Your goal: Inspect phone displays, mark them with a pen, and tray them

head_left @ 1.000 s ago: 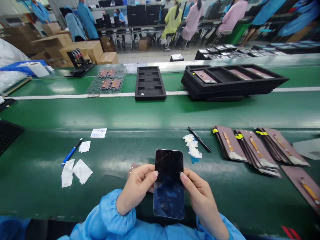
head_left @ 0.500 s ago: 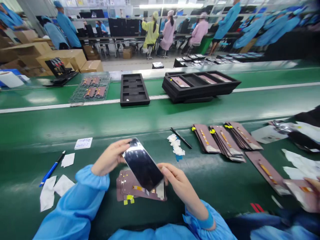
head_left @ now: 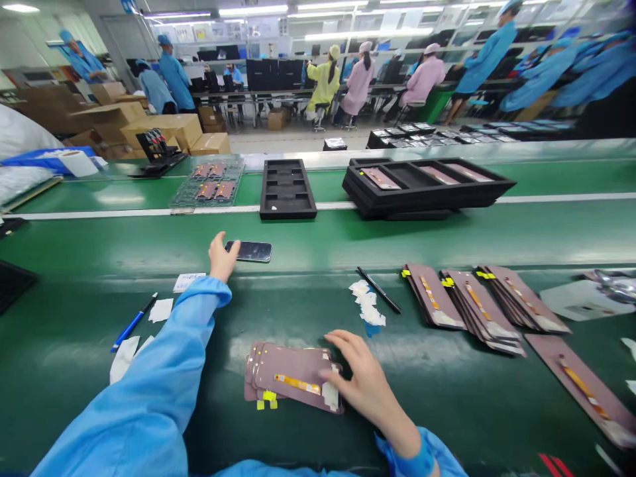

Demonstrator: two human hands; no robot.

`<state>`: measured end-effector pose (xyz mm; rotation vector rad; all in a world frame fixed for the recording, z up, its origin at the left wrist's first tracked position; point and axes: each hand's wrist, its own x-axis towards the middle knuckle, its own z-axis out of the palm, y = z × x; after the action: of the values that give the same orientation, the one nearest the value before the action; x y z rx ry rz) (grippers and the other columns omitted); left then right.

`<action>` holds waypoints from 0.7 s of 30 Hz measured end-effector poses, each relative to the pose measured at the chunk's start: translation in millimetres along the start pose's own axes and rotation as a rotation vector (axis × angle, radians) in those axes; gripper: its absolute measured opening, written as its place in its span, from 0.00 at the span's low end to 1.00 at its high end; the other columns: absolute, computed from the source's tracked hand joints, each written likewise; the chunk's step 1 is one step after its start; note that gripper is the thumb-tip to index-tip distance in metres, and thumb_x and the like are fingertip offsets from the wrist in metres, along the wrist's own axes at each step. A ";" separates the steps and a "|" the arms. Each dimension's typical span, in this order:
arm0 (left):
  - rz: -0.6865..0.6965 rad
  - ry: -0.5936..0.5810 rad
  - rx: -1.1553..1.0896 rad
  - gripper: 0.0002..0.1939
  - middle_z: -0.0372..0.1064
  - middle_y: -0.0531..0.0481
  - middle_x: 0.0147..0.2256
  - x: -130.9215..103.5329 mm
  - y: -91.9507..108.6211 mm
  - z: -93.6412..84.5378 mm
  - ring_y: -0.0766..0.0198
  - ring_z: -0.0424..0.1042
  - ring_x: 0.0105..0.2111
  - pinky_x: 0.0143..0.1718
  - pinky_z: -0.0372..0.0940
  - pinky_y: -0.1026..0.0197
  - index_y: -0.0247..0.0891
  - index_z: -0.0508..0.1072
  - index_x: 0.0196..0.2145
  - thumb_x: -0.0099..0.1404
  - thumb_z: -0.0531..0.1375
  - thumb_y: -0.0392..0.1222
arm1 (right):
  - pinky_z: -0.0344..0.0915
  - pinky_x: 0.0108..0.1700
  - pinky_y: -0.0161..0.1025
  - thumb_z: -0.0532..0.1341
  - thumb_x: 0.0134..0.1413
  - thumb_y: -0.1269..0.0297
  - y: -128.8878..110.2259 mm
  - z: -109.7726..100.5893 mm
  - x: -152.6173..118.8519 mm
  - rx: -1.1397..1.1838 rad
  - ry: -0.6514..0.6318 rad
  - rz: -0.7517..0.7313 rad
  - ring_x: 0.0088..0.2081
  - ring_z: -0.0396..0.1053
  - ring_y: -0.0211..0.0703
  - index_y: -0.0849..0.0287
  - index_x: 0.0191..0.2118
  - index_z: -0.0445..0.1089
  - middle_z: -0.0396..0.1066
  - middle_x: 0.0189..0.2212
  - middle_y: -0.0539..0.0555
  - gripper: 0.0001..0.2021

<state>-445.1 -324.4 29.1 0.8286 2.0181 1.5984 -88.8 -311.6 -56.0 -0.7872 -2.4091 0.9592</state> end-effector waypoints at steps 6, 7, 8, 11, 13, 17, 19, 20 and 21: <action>0.142 -0.697 0.349 0.41 0.61 0.39 0.61 -104.0 -4.5 -3.9 0.46 0.59 0.61 0.63 0.51 0.45 0.40 0.66 0.58 0.47 0.71 0.51 | 0.43 0.62 0.69 0.71 0.40 0.46 -34.6 6.5 0.9 -0.254 -0.410 -0.173 0.63 0.50 0.67 0.54 0.63 0.58 0.55 0.64 0.64 0.45; 0.217 -0.825 0.510 0.48 0.54 0.38 0.64 -124.6 -9.3 -5.6 0.43 0.52 0.64 0.64 0.45 0.39 0.42 0.60 0.63 0.46 0.71 0.55 | 0.44 0.63 0.66 0.70 0.44 0.50 -37.5 6.0 3.5 -0.255 -0.429 -0.176 0.62 0.52 0.63 0.53 0.63 0.58 0.56 0.63 0.63 0.41; 0.255 -0.885 0.671 0.53 0.49 0.39 0.67 -143.7 -15.8 -7.5 0.41 0.46 0.66 0.64 0.38 0.33 0.44 0.53 0.66 0.47 0.70 0.56 | 0.46 0.63 0.62 0.69 0.46 0.53 -39.6 4.8 6.5 -0.246 -0.433 -0.182 0.61 0.54 0.60 0.53 0.63 0.58 0.57 0.63 0.61 0.38; 0.301 -0.866 0.957 0.57 0.42 0.40 0.68 -187.2 -40.2 -10.5 0.37 0.42 0.67 0.61 0.35 0.26 0.47 0.46 0.68 0.47 0.70 0.55 | 0.51 0.62 0.53 0.67 0.47 0.59 -42.7 0.3 14.0 -0.212 -0.418 -0.208 0.59 0.56 0.54 0.52 0.61 0.59 0.59 0.61 0.57 0.35; 0.327 -0.745 1.011 0.48 0.49 0.43 0.67 -205.1 -53.7 -7.7 0.41 0.48 0.65 0.62 0.41 0.30 0.49 0.48 0.67 0.54 0.66 0.48 | 0.52 0.61 0.52 0.65 0.45 0.63 -42.1 0.4 14.2 -0.225 -0.415 -0.223 0.58 0.56 0.54 0.52 0.61 0.60 0.59 0.60 0.56 0.34; 0.421 -0.567 0.913 0.39 0.63 0.44 0.59 -224.5 -61.7 4.3 0.46 0.59 0.58 0.61 0.49 0.37 0.47 0.57 0.63 0.57 0.64 0.50 | 0.56 0.59 0.50 0.61 0.45 0.69 -23.0 8.5 2.9 -0.309 -0.348 -0.343 0.58 0.58 0.54 0.51 0.62 0.58 0.61 0.60 0.56 0.35; 0.475 -0.522 0.850 0.43 0.64 0.41 0.57 -231.4 -60.8 5.3 0.45 0.61 0.56 0.60 0.49 0.32 0.44 0.56 0.64 0.55 0.64 0.60 | 0.61 0.55 0.48 0.61 0.49 0.67 -2.5 13.0 -1.2 -0.354 -0.244 -0.490 0.55 0.63 0.53 0.52 0.62 0.58 0.64 0.58 0.57 0.32; 0.503 -0.478 0.828 0.45 0.63 0.39 0.58 -236.7 -60.9 3.1 0.43 0.60 0.57 0.59 0.48 0.30 0.43 0.54 0.64 0.55 0.62 0.63 | 0.64 0.52 0.46 0.62 0.50 0.64 8.4 15.1 -1.5 -0.361 -0.197 -0.589 0.52 0.66 0.53 0.53 0.62 0.58 0.66 0.56 0.58 0.32; 0.533 -0.413 0.805 0.45 0.61 0.38 0.59 -244.3 -62.0 -1.0 0.43 0.59 0.58 0.59 0.49 0.31 0.42 0.54 0.64 0.56 0.60 0.65 | 0.66 0.49 0.45 0.62 0.50 0.61 18.5 17.4 -0.9 -0.363 -0.180 -0.668 0.50 0.68 0.53 0.53 0.62 0.58 0.67 0.55 0.58 0.32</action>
<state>-279.5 -502.3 -38.0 1.9297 2.2064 0.6492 -91.6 -309.5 -81.2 0.0362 -2.7494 0.3421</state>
